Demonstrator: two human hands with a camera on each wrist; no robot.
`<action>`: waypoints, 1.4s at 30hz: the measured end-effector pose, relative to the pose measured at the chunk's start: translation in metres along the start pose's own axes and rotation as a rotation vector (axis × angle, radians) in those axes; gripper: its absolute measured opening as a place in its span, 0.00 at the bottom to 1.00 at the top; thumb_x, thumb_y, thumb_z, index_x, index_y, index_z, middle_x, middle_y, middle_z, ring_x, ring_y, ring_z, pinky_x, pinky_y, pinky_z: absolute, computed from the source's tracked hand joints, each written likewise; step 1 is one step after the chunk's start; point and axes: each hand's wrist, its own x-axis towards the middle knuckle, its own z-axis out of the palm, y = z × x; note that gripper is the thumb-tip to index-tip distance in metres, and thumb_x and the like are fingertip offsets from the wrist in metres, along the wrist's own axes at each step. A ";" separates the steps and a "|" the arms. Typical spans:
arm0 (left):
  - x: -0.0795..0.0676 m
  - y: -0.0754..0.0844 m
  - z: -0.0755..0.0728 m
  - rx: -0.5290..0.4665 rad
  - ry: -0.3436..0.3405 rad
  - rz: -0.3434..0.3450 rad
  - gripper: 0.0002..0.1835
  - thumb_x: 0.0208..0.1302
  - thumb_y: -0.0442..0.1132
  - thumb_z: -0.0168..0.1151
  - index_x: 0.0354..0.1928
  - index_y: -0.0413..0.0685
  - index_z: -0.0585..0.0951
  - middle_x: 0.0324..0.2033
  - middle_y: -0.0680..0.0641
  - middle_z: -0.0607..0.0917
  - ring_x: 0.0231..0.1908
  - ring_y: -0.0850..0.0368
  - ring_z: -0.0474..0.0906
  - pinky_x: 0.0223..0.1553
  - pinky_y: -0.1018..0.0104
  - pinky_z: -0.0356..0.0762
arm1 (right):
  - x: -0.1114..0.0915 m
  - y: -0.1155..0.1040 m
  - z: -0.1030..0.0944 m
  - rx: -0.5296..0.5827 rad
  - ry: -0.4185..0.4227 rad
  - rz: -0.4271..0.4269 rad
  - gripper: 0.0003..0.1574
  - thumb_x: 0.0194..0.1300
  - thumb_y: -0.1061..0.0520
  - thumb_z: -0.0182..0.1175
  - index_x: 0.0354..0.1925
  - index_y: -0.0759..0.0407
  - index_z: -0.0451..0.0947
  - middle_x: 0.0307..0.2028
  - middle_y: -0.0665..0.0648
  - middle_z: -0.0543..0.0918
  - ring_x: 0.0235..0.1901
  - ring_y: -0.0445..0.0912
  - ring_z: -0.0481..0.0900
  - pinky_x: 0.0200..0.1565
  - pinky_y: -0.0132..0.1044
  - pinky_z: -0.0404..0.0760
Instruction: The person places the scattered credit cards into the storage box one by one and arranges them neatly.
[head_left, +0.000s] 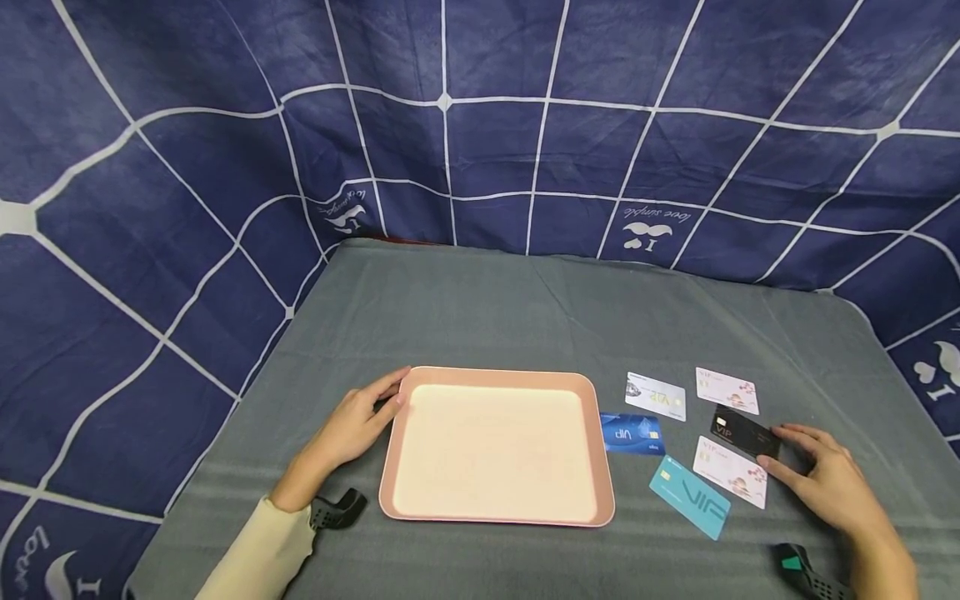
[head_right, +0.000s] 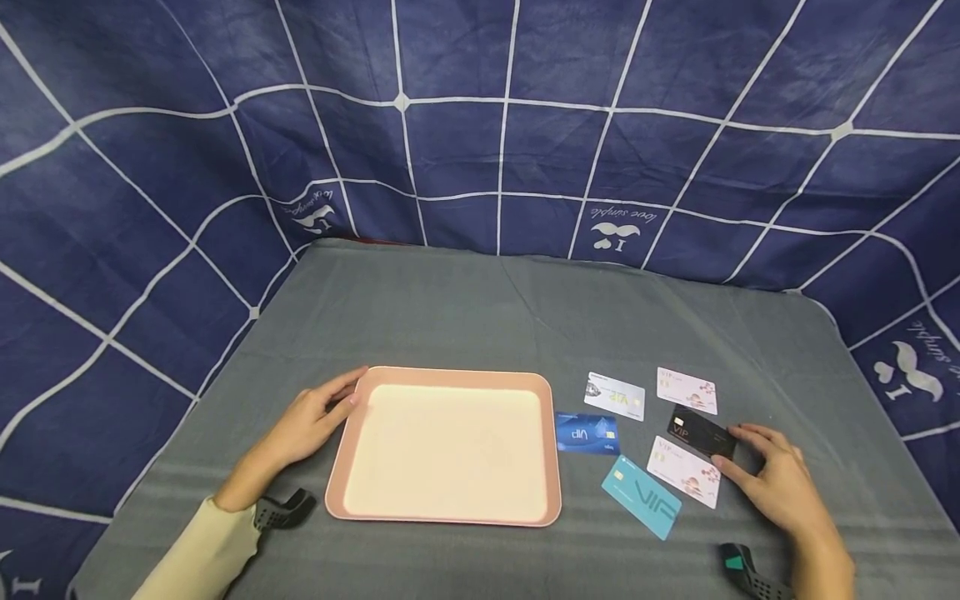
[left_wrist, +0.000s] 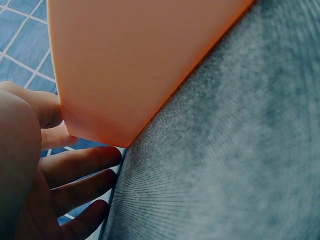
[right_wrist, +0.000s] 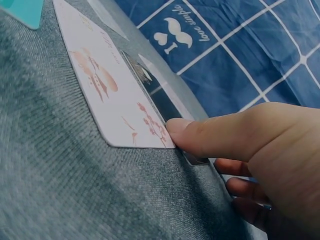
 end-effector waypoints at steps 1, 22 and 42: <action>0.000 0.000 0.000 0.001 0.001 0.003 0.23 0.73 0.35 0.57 0.67 0.36 0.72 0.48 0.38 0.86 0.52 0.45 0.82 0.54 0.47 0.75 | 0.000 0.000 0.000 0.000 0.005 0.002 0.31 0.55 0.57 0.73 0.50 0.77 0.75 0.52 0.77 0.71 0.50 0.73 0.66 0.47 0.65 0.58; 0.002 -0.002 0.000 0.007 0.001 0.034 0.23 0.72 0.34 0.57 0.67 0.35 0.72 0.48 0.39 0.86 0.52 0.45 0.82 0.54 0.46 0.75 | 0.002 -0.007 -0.004 0.004 0.092 0.052 0.32 0.40 0.56 0.82 0.43 0.65 0.80 0.32 0.62 0.83 0.31 0.16 0.63 0.30 0.30 0.64; 0.000 0.000 0.000 0.013 -0.005 0.014 0.23 0.73 0.35 0.57 0.67 0.36 0.71 0.49 0.38 0.85 0.52 0.44 0.81 0.54 0.46 0.75 | -0.001 -0.010 -0.008 -0.056 0.041 0.071 0.41 0.37 0.50 0.83 0.48 0.71 0.82 0.46 0.77 0.81 0.44 0.73 0.77 0.39 0.47 0.69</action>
